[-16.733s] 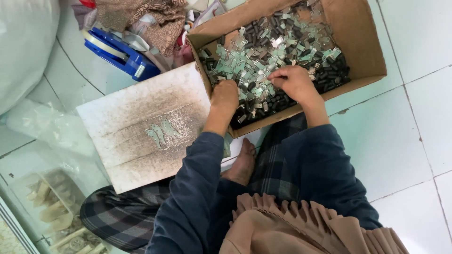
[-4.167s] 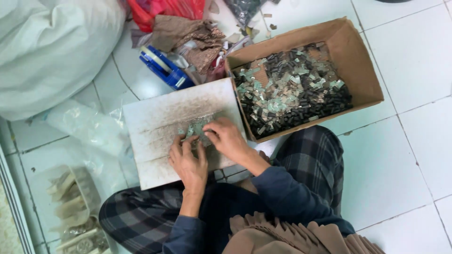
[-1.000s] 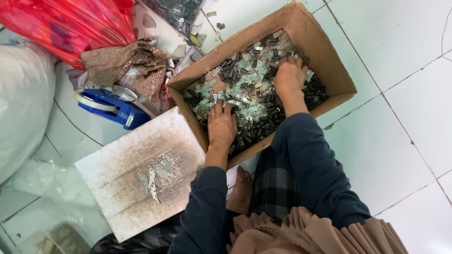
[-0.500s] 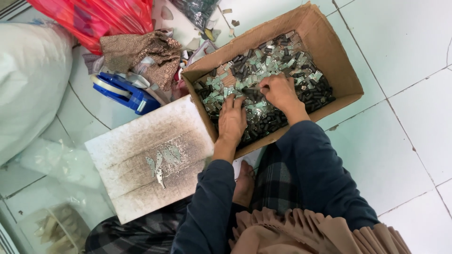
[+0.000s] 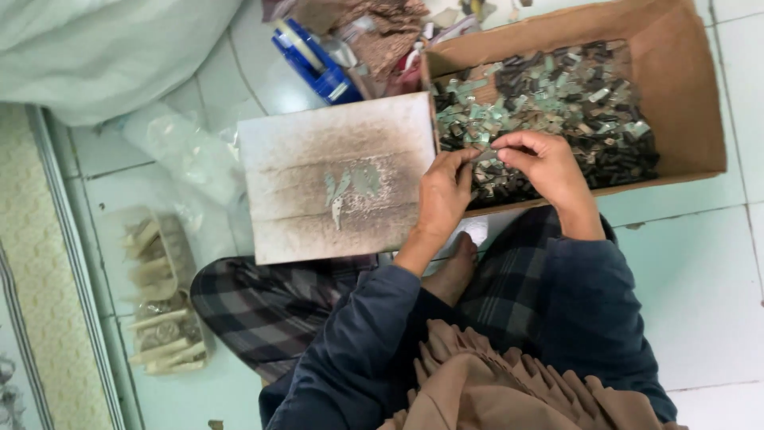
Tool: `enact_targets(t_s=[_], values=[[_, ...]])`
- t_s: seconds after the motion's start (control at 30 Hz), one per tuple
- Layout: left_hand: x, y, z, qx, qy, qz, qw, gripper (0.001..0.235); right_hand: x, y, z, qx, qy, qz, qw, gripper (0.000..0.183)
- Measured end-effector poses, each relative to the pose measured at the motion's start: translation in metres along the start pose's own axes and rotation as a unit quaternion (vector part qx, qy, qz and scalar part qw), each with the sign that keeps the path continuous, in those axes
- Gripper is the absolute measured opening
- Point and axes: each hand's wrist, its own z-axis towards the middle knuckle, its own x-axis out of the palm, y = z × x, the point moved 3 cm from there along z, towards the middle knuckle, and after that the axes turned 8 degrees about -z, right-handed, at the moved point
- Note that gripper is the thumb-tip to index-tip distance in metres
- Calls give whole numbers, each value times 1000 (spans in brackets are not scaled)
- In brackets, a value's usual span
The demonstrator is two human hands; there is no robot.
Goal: A person is seated on the floor, picking up small decorative metal pieces from a cardboard box and carefully arranging them onto a board to follow a specific pattern.
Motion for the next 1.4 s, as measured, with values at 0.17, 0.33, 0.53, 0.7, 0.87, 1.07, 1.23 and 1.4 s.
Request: enact_targets(t_s=[0.17, 0.33, 0.53, 0.7, 0.87, 1.07, 1.23, 1.4], values=[[-83, -22, -35, -70, -48, -11, 996, 25, 54, 66, 5, -53, 64, 44, 996, 17], [-151, -11, -70, -83, -85, 91, 989, 30, 136, 112, 11, -120, 107, -29, 987, 12], [-176, 11, -92, -67, -115, 239, 962, 33, 199, 127, 17, -176, 133, -151, 964, 6], [-178, 16, -101, -45, -110, 314, 942, 37, 214, 132, 14, -223, 117, -180, 951, 4], [-174, 34, -107, -20, -108, 363, 925, 37, 232, 113, 9, -246, 49, -200, 947, 4], [-162, -4, -91, 7, -88, 297, 951, 31, 178, 126, -1, -217, -2, -140, 966, 9], [-105, -39, -49, 70, -26, 209, 975, 26, 98, 75, 16, -164, -56, -151, 973, 11], [-12, -45, -6, 141, 53, 134, 979, 25, 27, -3, 23, -85, -96, -180, 975, 13]])
